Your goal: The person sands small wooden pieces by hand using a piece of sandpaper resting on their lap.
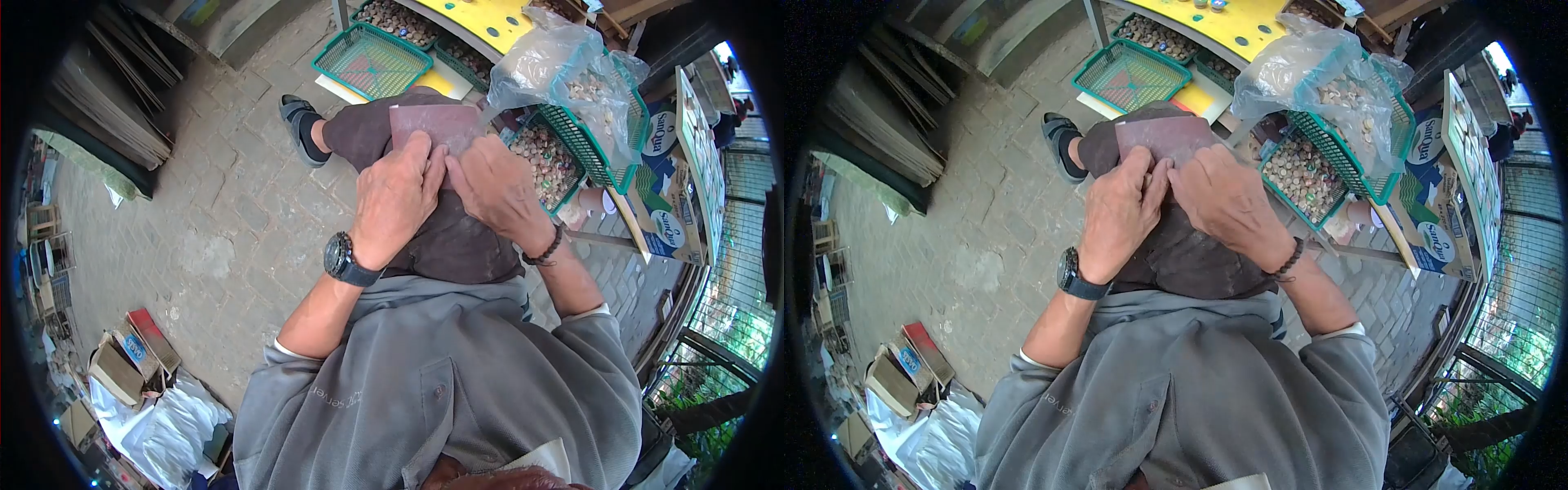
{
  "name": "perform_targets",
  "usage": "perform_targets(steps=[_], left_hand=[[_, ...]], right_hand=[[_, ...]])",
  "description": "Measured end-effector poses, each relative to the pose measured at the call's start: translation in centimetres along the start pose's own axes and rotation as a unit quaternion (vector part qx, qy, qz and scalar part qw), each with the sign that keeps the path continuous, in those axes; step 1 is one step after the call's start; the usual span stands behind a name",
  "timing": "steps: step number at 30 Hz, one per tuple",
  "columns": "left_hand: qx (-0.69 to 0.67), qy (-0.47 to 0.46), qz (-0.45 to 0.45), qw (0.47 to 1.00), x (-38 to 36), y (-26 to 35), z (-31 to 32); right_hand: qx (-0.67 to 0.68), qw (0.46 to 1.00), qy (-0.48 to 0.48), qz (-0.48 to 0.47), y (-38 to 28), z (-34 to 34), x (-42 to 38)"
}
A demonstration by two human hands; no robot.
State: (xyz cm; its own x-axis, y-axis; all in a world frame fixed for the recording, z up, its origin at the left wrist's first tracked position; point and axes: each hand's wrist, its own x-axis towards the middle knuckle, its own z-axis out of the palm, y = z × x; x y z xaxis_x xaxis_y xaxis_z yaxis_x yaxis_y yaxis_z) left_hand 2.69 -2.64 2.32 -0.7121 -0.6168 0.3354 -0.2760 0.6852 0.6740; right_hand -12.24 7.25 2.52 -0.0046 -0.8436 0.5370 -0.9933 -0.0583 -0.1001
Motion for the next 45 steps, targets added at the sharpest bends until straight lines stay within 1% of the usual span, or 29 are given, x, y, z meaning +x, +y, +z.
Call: perform_targets(steps=[2,4,6,7,8,9,10,11,12,15,16,18,19,21,22,24,25,27,28,30,31,33,34,36,39,42,43,45], left_hand=[[-0.003,-0.001,0.0,1.0,-0.3,0.0,0.1],[0.001,-0.005,-0.003,1.0,0.4,0.3,0.1],[-0.004,0.01,0.007,1.0,0.0,0.3,0.2],[-0.007,0.023,0.012,1.0,0.1,0.1,0.1],[-0.005,0.03,0.011,0.999,0.5,-0.2,0.0],[-0.002,0.013,-0.005,1.0,0.1,-0.1,-0.1],[0.002,-0.004,-0.017,1.0,-0.2,0.0,-0.1],[0.004,0.006,-0.017,1.0,-0.2,0.1,0.1],[0.002,0.005,-0.018,1.0,-0.2,0.1,0.1],[0.0,0.005,-0.007,1.0,0.0,0.0,0.1],[-0.005,0.006,-0.004,1.0,0.0,-0.1,0.1],[-0.01,0.009,-0.004,1.0,-0.1,-0.2,0.1],[-0.01,0.011,0.001,1.0,-0.1,-0.3,0.1],[-0.01,0.015,0.007,1.0,-0.1,-0.3,0.1],[-0.01,0.009,0.001,1.0,-0.1,-0.2,0.1],[-0.01,0.003,-0.006,1.0,-0.1,-0.1,0.1],[-0.009,0.005,-0.002,1.0,-0.1,-0.1,0.1],[-0.005,0.009,0.003,1.0,0.0,0.0,0.0],[-0.019,0.006,-0.009,1.0,-0.1,0.0,-0.1],[-0.033,0.003,-0.022,0.999,-0.1,0.0,-0.1],[-0.033,0.003,-0.019,0.999,-0.2,0.0,0.0],[-0.034,0.0,-0.014,0.999,-0.1,0.2,0.1],[-0.032,-0.001,-0.016,0.999,0.0,0.4,0.1],[-0.028,-0.001,-0.019,0.999,0.0,0.6,0.0],[-0.017,0.002,-0.021,1.0,0.0,0.4,0.0],[-0.019,0.009,-0.011,1.0,-0.3,0.1,0.3],[-0.006,0.008,0.001,1.0,-0.2,0.0,0.4],[0.006,0.011,0.02,1.0,0.2,0.2,0.4]], right_hand=[[0.01,1.0,-0.006,0.004,1.0,0.2,-0.3],[0.005,1.0,0.008,0.009,2.9,0.5,0.4],[-0.092,0.993,0.042,0.064,5.4,0.3,0.8],[-0.033,0.992,0.043,0.116,5.6,-0.1,0.5],[-0.032,0.992,0.045,0.11,5.7,-0.1,0.6],[0.077,0.986,0.063,0.134,4.2,-1.0,0.8],[0.183,0.967,0.083,0.159,2.7,-1.9,0.8],[0.218,0.954,0.063,0.198,1.7,-2.5,0.6],[0.218,0.953,0.061,0.2,1.2,-2.5,0.6],[0.271,0.949,0.075,0.145,0.6,-1.8,0.8],[0.272,0.949,0.075,0.144,0.5,-1.6,0.8],[0.284,0.939,0.051,0.19,0.1,-1.3,0.7],[0.286,0.938,0.048,0.189,0.3,-1.1,0.6],[0.268,0.953,0.069,0.123,1.1,-0.6,0.5],[0.268,0.953,0.068,0.122,1.3,-0.4,0.5],[0.211,0.969,0.065,0.111,1.5,-0.1,0.5],[0.212,0.969,0.065,0.111,1.4,0.0,0.4],[0.088,0.994,0.016,0.059,1.0,-0.1,0.3],[0.089,0.994,0.016,0.059,0.4,-0.5,0.2],[0.051,0.998,-0.031,0.018,-0.9,-1.4,0.3],[0.051,0.998,-0.031,0.019,-0.6,-1.3,0.4],[-0.016,0.998,-0.057,-0.001,0.5,-0.8,0.4],[-0.018,0.998,-0.056,-0.001,1.2,-0.5,0.8],[-0.055,0.998,-0.002,0.022,2.3,0.0,1.4],[-0.048,0.999,-0.009,0.018,0.8,-0.3,0.6],[-0.051,0.999,-0.017,0.006,0.9,-0.1,0.1],[-0.052,0.998,-0.019,0.01,1.2,0.1,0.0],[-0.029,0.998,-0.013,0.05,2.2,0.6,0.6]])
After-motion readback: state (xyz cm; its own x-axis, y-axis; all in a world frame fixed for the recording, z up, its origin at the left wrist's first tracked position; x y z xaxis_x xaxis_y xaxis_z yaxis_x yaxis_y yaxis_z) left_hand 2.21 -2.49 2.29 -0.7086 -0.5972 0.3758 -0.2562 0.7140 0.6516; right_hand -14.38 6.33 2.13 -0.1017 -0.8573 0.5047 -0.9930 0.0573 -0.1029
